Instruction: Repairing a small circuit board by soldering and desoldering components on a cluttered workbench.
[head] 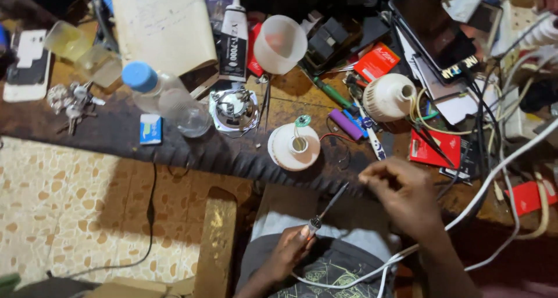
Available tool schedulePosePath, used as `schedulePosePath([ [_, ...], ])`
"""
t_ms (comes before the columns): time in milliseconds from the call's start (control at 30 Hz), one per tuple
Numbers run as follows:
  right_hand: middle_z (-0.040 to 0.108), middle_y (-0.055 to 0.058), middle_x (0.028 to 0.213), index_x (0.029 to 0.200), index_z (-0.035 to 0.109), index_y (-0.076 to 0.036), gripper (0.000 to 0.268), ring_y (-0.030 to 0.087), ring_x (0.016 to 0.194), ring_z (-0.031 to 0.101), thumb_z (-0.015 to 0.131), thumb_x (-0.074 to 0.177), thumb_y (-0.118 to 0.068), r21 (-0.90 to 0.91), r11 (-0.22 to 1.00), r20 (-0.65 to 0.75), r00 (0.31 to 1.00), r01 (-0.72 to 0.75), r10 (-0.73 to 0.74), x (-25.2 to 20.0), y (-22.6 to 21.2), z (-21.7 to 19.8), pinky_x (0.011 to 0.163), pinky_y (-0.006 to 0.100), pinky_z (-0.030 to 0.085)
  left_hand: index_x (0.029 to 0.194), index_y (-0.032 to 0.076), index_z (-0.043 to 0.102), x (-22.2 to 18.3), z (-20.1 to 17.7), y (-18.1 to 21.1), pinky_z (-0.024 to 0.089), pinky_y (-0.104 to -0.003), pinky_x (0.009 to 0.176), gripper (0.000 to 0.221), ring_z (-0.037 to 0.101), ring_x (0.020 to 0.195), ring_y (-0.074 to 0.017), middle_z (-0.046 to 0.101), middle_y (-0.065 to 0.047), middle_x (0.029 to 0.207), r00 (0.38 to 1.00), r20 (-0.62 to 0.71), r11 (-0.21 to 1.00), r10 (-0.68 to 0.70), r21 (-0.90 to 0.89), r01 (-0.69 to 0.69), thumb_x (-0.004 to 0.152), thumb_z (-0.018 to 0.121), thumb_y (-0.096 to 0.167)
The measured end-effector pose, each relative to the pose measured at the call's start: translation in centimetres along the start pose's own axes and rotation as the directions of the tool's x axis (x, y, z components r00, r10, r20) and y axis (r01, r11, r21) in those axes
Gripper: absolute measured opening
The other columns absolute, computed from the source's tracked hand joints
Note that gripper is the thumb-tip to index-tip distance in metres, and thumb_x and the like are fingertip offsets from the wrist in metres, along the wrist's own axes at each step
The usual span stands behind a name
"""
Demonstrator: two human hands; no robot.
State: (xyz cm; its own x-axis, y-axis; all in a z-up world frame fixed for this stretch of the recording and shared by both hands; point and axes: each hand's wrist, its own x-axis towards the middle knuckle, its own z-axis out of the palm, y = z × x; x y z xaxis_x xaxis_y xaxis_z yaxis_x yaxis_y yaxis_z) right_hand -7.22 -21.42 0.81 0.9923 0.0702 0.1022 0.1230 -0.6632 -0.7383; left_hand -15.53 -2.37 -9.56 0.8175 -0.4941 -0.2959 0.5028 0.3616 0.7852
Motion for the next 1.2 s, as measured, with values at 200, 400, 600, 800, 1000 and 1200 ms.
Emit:
schedulePosePath([
  [200, 0.063, 0.0, 0.067, 0.071, 0.064, -0.01, 0.002, 0.009, 0.057, 0.051, 0.066, 0.071, -0.011, -0.015, 0.997, 0.046, 0.996, -0.075, 0.076, 0.0, -0.1, -0.2, 0.055, 0.022, 0.038, 0.071, 0.016, 0.04, -0.6, 0.2, 0.5, 0.027, -0.026, 0.053, 0.025, 0.032, 0.059, -0.006, 0.034, 0.006, 0.062, 0.965, -0.15, 0.862, 0.215, 0.493, -0.115, 0.09, 0.044, 0.032],
  [400, 0.059, -0.002, 0.063, 0.07, 0.063, -0.01, 0.004, 0.007, 0.053, 0.046, 0.067, 0.071, -0.012, -0.019, 0.999, 0.05, 0.998, -0.03, 0.031, -0.1, 0.2, 0.0, 0.05, 0.021, 0.036, 0.076, 0.015, 0.043, -1.4, 0.8, 0.8, 0.028, -0.026, 0.047, 0.021, 0.036, 0.049, -0.0068, 0.037, 0.004, 0.055, 0.957, -0.232, 0.794, 0.172, 0.608, 0.005, 0.089, 0.049, 0.03],
  [600, 0.06, -0.001, 0.066, 0.073, 0.063, -0.01, 0.004, 0.007, 0.057, 0.05, 0.066, 0.072, -0.012, 0.001, 0.999, 0.054, 0.997, -0.046, 0.046, 0.2, 0.9, 0.4, 0.053, 0.021, 0.039, 0.094, 0.013, 0.053, -1.4, 0.7, 1.2, 0.035, -0.027, 0.047, 0.014, 0.048, 0.05, -0.0108, 0.051, -0.001, 0.062, 0.922, -0.182, 0.691, 0.341, 0.714, -0.114, 0.087, 0.05, 0.025],
  [800, 0.06, -0.002, 0.066, 0.073, 0.063, -0.011, 0.003, 0.007, 0.056, 0.048, 0.065, 0.073, -0.013, -0.007, 0.999, 0.054, 0.998, -0.044, 0.044, 0.3, 0.3, -0.1, 0.052, 0.02, 0.037, 0.106, 0.006, 0.056, -1.2, 0.6, 0.1, 0.045, -0.029, 0.055, 0.027, 0.065, 0.068, -0.0185, 0.066, -0.008, 0.085, 0.841, -0.142, 0.567, 0.522, 0.795, -0.218, 0.084, 0.051, 0.022],
  [1000, 0.06, -0.002, 0.065, 0.071, 0.062, -0.012, 0.003, 0.009, 0.057, 0.051, 0.065, 0.072, -0.013, -0.063, 0.998, 0.053, 0.999, 0.005, -0.002, -0.1, 0.4, 0.2, 0.053, 0.023, 0.038, 0.108, 0.004, 0.055, -1.4, 1.5, 0.5, 0.045, -0.033, 0.057, 0.036, 0.061, 0.068, -0.0242, 0.065, -0.011, 0.087, 0.833, -0.145, 0.518, 0.534, 0.834, -0.187, 0.088, 0.04, 0.03],
  [1200, 0.059, -0.001, 0.066, 0.072, 0.063, -0.01, 0.002, 0.007, 0.057, 0.049, 0.064, 0.073, -0.011, 0.016, 0.999, 0.037, 0.998, -0.048, 0.047, 0.0, 0.7, 0.3, 0.052, 0.021, 0.037, 0.102, 0.003, 0.056, -1.7, 1.6, 0.8, 0.043, -0.033, 0.058, 0.031, 0.06, 0.072, -0.0251, 0.06, -0.011, 0.084, 0.79, -0.11, 0.467, 0.604, 0.852, -0.238, 0.09, 0.036, 0.024],
])
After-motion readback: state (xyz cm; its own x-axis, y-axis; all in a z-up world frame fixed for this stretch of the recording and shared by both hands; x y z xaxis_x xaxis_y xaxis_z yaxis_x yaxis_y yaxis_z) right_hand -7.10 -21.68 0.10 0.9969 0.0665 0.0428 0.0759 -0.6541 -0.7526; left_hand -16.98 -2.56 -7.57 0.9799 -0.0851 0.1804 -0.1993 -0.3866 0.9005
